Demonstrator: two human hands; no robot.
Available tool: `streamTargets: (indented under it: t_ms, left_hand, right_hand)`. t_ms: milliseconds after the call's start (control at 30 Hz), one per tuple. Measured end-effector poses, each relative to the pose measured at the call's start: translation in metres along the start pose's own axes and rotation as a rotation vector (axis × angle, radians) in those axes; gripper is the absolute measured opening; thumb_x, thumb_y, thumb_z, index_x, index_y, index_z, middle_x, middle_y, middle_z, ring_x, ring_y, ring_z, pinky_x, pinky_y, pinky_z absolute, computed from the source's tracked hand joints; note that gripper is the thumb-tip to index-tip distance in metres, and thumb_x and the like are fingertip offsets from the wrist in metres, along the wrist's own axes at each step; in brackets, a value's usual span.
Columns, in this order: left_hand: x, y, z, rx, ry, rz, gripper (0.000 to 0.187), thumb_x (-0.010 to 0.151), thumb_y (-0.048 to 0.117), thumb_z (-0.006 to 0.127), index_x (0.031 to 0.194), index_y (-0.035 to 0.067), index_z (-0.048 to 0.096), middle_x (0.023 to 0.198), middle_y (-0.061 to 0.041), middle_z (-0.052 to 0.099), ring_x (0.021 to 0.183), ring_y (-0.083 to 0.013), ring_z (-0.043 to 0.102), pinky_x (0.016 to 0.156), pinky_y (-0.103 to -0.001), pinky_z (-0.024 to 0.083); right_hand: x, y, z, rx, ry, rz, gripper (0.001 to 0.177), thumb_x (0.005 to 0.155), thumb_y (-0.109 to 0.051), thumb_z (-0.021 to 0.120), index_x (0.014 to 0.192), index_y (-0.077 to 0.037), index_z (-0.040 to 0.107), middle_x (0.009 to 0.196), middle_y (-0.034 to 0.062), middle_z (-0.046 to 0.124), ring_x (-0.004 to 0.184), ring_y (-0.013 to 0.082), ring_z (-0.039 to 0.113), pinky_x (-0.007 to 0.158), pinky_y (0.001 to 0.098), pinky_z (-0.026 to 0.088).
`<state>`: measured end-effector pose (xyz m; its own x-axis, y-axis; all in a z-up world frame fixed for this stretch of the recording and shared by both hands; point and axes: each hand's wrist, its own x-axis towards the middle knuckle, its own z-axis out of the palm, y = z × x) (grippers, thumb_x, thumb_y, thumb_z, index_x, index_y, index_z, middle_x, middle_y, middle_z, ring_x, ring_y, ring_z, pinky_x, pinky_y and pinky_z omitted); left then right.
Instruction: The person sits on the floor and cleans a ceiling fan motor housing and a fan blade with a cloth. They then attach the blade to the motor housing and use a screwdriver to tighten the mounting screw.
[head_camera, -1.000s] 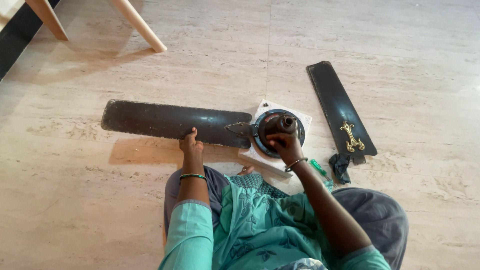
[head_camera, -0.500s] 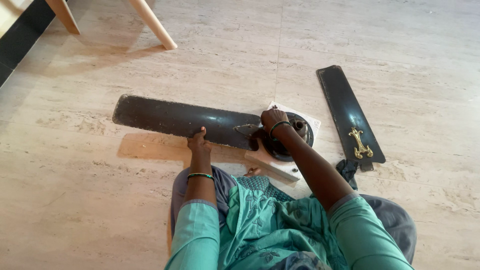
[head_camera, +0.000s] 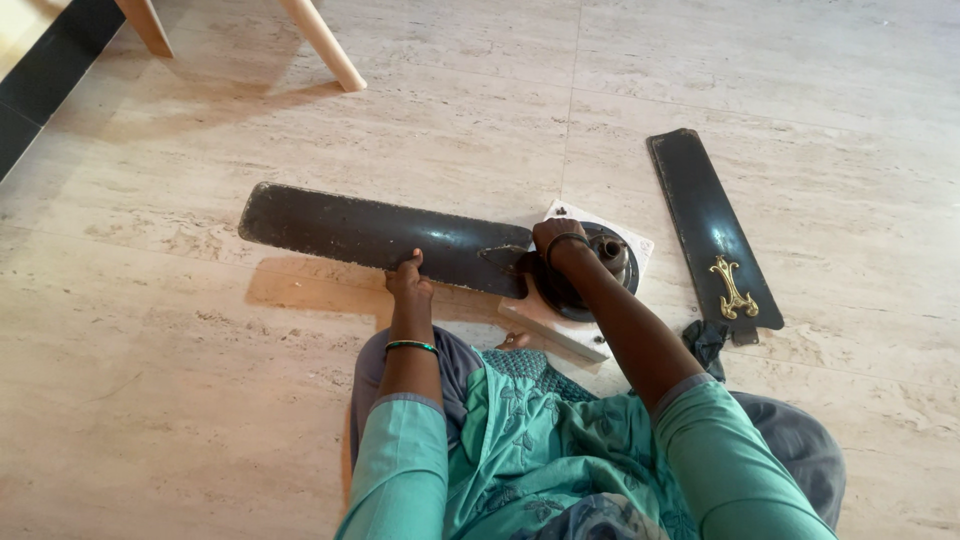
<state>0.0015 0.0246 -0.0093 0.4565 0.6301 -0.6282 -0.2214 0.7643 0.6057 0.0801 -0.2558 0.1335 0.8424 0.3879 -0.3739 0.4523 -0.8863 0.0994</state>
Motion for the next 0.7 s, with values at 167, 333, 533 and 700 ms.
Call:
streamTargets:
  t_ms: [167,333,533,700]
  left_hand:
    - [0.002,0.0,0.001,0.028,-0.002,0.043,0.059,0.073,-0.02,0.077,0.125,0.001,0.059,0.119,-0.011,0.068,0.086,-0.0187,0.068,0.061,-0.028,0.065]
    - [0.001,0.004,0.0,0.165,0.076,-0.045,0.067,0.076,-0.013,0.082,0.132,0.003,0.051,0.119,-0.013,0.067,0.075,-0.0181,0.065,0.038,-0.026,0.039]
    - [0.0,0.006,0.006,0.131,0.11,0.003,0.064,0.076,-0.013,0.084,0.128,-0.001,0.05,0.123,-0.012,0.063,0.087,-0.0172,0.058,0.059,-0.025,0.053]
    - [0.005,0.003,0.006,0.059,0.059,0.035,0.065,0.071,-0.021,0.079,0.128,-0.001,0.052,0.125,-0.012,0.064,0.096,-0.0186,0.063,0.077,-0.029,0.063]
  right_hand:
    - [-0.002,-0.005,0.003,-0.033,0.001,-0.009,0.019,0.094,-0.015,0.07,0.109,-0.006,0.077,0.116,0.0175,0.075,0.108,0.0324,0.073,0.087,0.0428,0.061]
    - [-0.017,-0.008,-0.015,0.033,-0.004,0.007,0.022,0.091,-0.011,0.072,0.113,-0.006,0.075,0.118,0.0169,0.073,0.109,0.0316,0.071,0.089,0.0416,0.059]
    - [-0.084,0.002,-0.01,0.576,0.165,-0.216,0.021,0.096,-0.004,0.06,0.105,-0.011,0.078,0.105,0.0078,0.077,0.086,0.0225,0.072,0.079,0.0343,0.061]
    - [-0.162,-0.022,0.067,0.641,0.459,-0.131,0.016,0.085,0.0,0.067,0.097,-0.006,0.075,0.101,0.0149,0.072,0.082,0.0308,0.068,0.072,0.0415,0.057]
